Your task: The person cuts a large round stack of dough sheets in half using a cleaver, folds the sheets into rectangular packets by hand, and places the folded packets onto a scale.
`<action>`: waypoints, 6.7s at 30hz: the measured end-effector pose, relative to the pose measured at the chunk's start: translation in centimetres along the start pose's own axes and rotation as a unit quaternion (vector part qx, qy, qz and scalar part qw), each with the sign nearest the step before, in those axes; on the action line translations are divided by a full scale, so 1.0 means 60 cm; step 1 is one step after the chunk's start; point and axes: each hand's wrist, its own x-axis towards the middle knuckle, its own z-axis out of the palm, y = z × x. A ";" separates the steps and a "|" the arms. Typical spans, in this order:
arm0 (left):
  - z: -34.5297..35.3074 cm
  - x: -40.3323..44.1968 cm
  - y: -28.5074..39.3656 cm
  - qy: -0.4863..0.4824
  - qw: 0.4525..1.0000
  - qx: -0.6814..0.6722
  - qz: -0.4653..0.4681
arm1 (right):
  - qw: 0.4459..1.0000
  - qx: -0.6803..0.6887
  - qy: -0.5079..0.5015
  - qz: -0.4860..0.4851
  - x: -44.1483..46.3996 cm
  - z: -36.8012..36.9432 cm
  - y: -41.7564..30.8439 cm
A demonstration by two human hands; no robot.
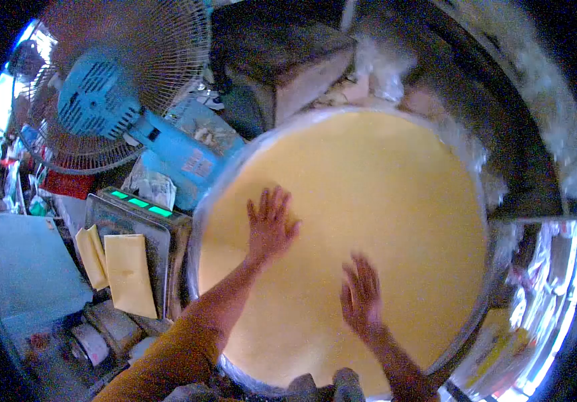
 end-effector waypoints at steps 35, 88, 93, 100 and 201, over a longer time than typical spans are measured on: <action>-0.010 0.023 -0.048 0.001 0.999 0.045 0.015 | 0.802 0.521 -0.065 0.283 0.151 -0.252 -0.018; -0.012 0.034 -0.040 0.007 0.992 0.122 0.036 | 0.846 -0.011 0.189 0.499 0.168 -0.056 0.406; -0.015 0.035 -0.038 -0.001 0.991 0.124 0.041 | 0.830 0.115 0.118 0.532 0.167 -0.117 0.384; -0.018 0.032 -0.041 -0.038 0.993 0.114 0.014 | 0.811 0.068 0.135 0.565 0.202 -0.097 0.402; -0.019 0.036 -0.031 -0.007 0.995 0.097 0.033 | 0.819 0.030 0.137 0.557 0.115 -0.024 0.385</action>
